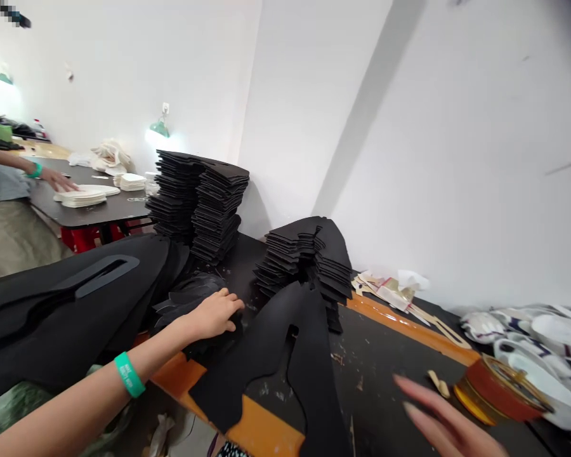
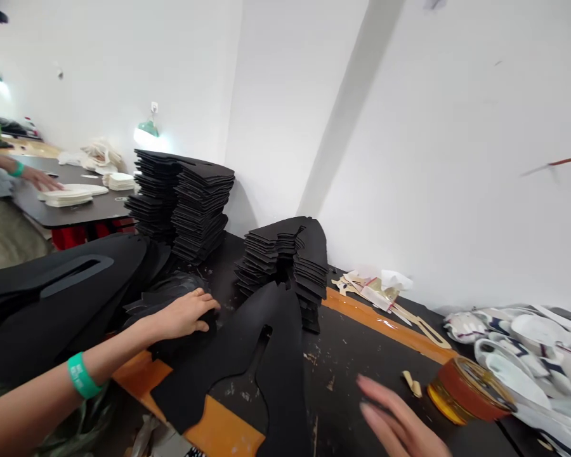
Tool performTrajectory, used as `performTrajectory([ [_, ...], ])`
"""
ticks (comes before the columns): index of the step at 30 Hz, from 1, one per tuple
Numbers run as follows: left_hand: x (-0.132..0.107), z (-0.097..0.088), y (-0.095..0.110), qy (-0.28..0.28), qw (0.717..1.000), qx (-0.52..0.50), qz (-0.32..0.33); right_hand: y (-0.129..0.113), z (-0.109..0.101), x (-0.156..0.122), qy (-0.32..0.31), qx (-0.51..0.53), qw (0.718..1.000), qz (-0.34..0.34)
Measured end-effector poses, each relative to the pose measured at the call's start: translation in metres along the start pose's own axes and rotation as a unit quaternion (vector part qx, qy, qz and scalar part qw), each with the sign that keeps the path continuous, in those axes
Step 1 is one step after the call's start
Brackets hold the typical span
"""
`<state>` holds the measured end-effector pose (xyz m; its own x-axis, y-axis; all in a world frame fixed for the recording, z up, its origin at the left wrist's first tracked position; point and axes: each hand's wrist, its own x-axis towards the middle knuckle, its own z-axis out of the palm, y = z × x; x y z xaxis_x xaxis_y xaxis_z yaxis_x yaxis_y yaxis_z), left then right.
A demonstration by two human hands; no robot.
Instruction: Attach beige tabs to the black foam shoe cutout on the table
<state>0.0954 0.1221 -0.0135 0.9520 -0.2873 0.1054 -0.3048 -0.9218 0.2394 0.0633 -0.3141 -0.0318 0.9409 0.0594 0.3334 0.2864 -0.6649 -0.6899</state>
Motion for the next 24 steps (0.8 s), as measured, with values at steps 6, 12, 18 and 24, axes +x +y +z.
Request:
performTrajectory([
  [6, 0.011, 0.006, -0.014, -0.012, 1.0, -0.02, 0.02, -0.037, 0.101, 0.077, -0.078, 0.148, 0.986, 0.018],
  [12, 0.009, 0.007, -0.017, 0.001, 0.999, -0.04, 0.014, -0.028, 0.108, 0.047, -0.119, 0.073, 0.99, -0.017],
  [18, 0.013, -0.021, 0.0, 0.041, 0.97, -0.24, 0.003, -0.028, 0.084, 0.025, -0.094, -0.16, 0.965, -0.184],
  [24, 0.035, -0.023, 0.076, -0.078, 0.811, -0.579, 0.043, -0.035, 0.095, 0.048, -0.152, -0.102, 0.952, -0.247],
])
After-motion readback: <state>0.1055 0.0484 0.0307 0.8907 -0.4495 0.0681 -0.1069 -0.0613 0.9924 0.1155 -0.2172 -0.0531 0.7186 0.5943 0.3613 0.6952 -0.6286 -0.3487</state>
